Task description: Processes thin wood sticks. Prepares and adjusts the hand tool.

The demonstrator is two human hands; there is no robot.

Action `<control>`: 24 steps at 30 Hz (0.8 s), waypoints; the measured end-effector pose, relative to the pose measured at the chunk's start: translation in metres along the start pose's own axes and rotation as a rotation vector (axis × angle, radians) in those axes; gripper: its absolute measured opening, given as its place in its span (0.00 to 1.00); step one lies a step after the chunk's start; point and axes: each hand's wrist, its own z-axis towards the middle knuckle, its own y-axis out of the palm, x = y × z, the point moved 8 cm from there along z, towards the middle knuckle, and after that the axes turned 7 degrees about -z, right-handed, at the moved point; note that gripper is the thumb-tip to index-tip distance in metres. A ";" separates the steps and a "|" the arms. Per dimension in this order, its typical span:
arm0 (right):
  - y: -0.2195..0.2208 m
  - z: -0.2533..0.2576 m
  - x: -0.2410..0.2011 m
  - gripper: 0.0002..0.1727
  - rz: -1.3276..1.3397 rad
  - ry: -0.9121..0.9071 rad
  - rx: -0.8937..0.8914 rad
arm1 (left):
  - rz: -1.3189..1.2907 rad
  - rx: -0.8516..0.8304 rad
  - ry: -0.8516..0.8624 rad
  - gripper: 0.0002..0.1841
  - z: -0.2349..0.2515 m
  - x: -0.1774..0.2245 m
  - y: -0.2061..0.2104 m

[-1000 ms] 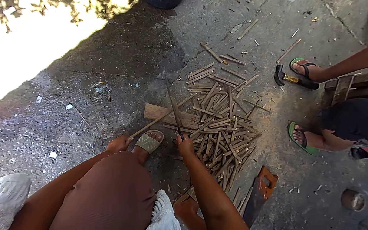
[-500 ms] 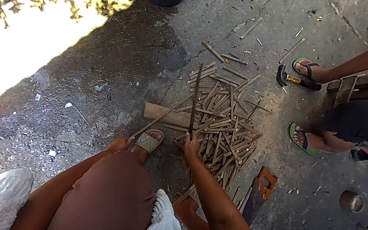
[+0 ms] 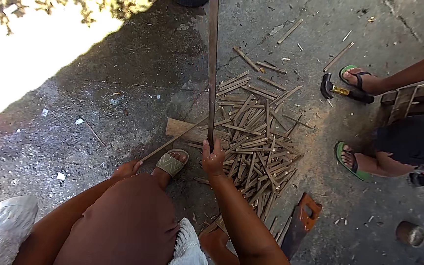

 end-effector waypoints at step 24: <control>0.083 -0.040 0.072 0.27 -0.327 0.550 -0.831 | -0.131 -0.072 -0.038 0.32 -0.001 -0.001 0.003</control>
